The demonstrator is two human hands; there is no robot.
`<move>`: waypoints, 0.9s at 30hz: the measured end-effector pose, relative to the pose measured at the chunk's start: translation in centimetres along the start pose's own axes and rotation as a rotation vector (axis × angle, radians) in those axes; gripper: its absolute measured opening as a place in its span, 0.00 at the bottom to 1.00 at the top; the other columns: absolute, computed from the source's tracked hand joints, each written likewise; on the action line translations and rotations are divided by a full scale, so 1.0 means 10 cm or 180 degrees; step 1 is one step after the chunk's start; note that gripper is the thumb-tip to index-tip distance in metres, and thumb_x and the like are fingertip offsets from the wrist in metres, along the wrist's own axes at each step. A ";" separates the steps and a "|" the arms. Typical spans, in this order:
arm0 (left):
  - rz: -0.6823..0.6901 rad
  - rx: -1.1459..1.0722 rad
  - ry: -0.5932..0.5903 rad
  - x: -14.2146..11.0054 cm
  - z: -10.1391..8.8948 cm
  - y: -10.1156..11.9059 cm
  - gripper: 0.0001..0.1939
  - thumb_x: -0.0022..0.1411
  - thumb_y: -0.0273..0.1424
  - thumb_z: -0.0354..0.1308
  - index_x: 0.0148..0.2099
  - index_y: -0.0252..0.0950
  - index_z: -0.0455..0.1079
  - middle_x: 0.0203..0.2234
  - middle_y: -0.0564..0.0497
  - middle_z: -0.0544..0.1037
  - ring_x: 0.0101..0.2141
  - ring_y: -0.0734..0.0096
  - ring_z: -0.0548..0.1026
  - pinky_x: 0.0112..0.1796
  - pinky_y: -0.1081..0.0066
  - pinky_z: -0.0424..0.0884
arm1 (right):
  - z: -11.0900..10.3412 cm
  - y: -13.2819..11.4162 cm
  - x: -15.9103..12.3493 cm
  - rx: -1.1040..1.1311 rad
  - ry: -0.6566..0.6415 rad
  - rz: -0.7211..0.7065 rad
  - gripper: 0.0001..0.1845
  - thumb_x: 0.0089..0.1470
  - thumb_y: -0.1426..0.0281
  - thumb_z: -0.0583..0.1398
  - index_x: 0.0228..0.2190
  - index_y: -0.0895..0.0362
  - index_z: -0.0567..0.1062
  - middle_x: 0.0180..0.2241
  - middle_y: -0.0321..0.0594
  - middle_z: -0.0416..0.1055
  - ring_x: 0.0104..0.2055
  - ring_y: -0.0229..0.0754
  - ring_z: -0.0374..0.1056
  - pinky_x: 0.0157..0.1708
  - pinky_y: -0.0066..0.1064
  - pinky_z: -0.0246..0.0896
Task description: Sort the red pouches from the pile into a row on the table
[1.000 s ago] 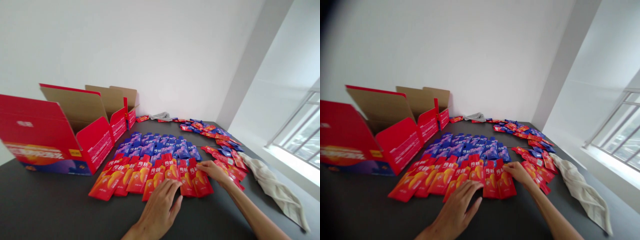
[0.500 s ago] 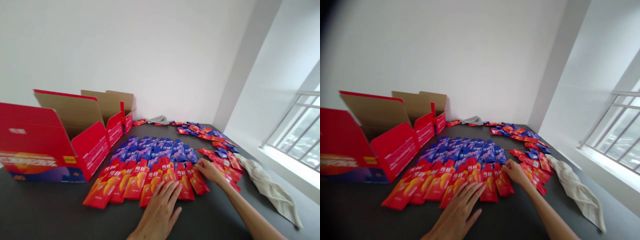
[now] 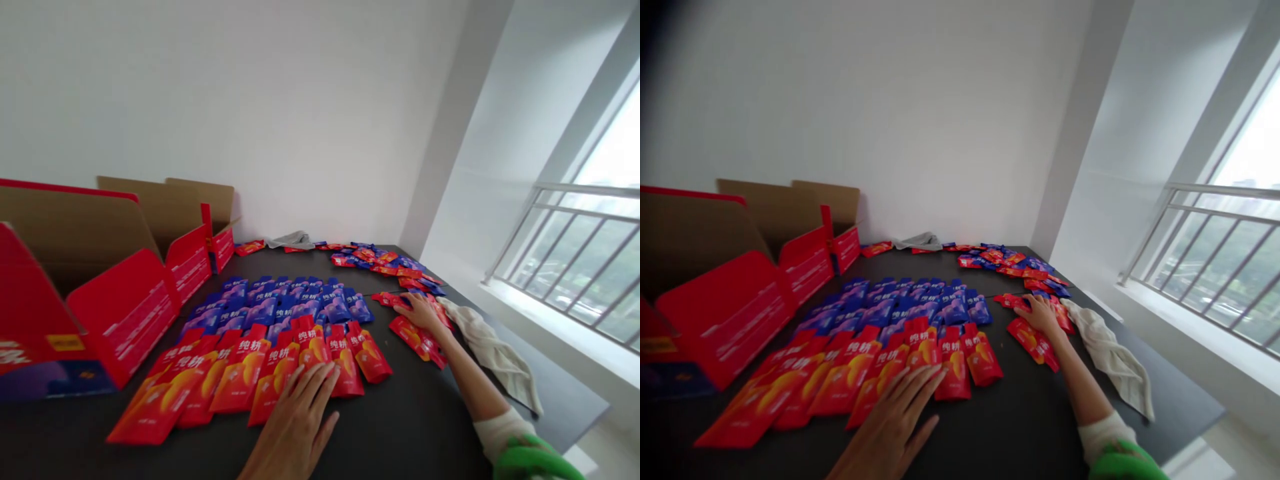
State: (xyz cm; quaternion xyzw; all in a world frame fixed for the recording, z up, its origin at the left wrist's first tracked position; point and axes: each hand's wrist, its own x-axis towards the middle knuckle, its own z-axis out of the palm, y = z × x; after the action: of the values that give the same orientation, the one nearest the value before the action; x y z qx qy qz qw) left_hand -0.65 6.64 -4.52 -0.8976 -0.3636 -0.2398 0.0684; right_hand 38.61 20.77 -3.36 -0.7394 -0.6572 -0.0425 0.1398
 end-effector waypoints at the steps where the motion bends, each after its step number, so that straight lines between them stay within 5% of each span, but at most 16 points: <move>1: -0.0008 0.0010 -0.0007 0.00 0.01 -0.01 0.26 0.66 0.35 0.50 0.65 0.41 0.54 0.59 0.49 0.68 0.57 0.58 0.67 0.55 0.52 0.67 | 0.01 -0.01 0.02 -0.0036 0.0012 -0.0032 0.30 0.57 0.50 0.55 0.54 0.54 0.68 0.52 0.50 0.65 0.54 0.54 0.60 0.52 0.39 0.50; 7: 0.0004 0.0006 -0.0098 -0.01 0.00 -0.02 0.27 0.67 0.35 0.49 0.66 0.40 0.51 0.60 0.49 0.66 0.58 0.59 0.66 0.55 0.52 0.68 | 0.05 -0.10 0.08 -0.0268 0.0124 -0.0229 0.30 0.54 0.49 0.57 0.53 0.51 0.69 0.53 0.48 0.65 0.56 0.57 0.55 0.55 0.45 0.43; 11: -0.0026 -0.0029 -0.0118 0.00 -0.03 0.00 0.27 0.67 0.34 0.49 0.66 0.40 0.52 0.60 0.49 0.66 0.58 0.59 0.66 0.55 0.52 0.67 | 0.01 -0.17 0.09 -0.0316 0.0226 -0.0345 0.21 0.58 0.54 0.56 0.45 0.53 0.76 0.47 0.48 0.70 0.54 0.55 0.56 0.56 0.46 0.41; 17: -0.0064 -0.0145 -0.0051 -0.01 -0.06 0.01 0.27 0.66 0.33 0.51 0.65 0.41 0.53 0.59 0.48 0.68 0.57 0.59 0.66 0.56 0.53 0.66 | -0.27 -0.18 0.04 -0.0174 0.0512 -0.0424 0.15 0.58 0.62 0.55 0.28 0.56 0.78 0.35 0.47 0.74 0.46 0.52 0.62 0.52 0.42 0.46; 22: -0.0301 -0.0523 0.0073 0.01 -0.13 0.02 0.25 0.67 0.34 0.51 0.64 0.43 0.56 0.58 0.48 0.68 0.57 0.58 0.66 0.57 0.52 0.64 | -0.61 -0.27 -0.02 0.0096 0.1079 -0.0260 0.22 0.62 0.60 0.49 0.28 0.57 0.76 0.34 0.48 0.72 0.43 0.52 0.63 0.46 0.41 0.53; 25: -0.0674 -0.1034 0.0276 0.03 -0.22 0.02 0.22 0.68 0.35 0.49 0.63 0.43 0.57 0.58 0.47 0.66 0.59 0.57 0.64 0.57 0.52 0.62 | -0.84 -0.47 -0.15 0.0797 0.1169 -0.0191 0.26 0.63 0.54 0.45 0.28 0.58 0.72 0.27 0.43 0.70 0.32 0.45 0.64 0.34 0.34 0.58; 27: -0.0964 -0.1586 0.0384 0.05 -0.28 0.00 0.22 0.68 0.37 0.49 0.62 0.44 0.57 0.60 0.46 0.64 0.60 0.58 0.61 0.58 0.52 0.59 | -0.95 -0.71 -0.34 0.1995 0.0858 -0.0157 0.25 0.60 0.49 0.49 0.28 0.57 0.70 0.24 0.39 0.67 0.26 0.42 0.62 0.26 0.30 0.56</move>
State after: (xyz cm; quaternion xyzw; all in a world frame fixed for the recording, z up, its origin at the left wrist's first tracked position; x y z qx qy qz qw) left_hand -1.35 6.11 -1.82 -0.8064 -0.4185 -0.3821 -0.1691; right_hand 32.30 15.70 6.00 -0.6321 -0.6317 0.0608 0.4447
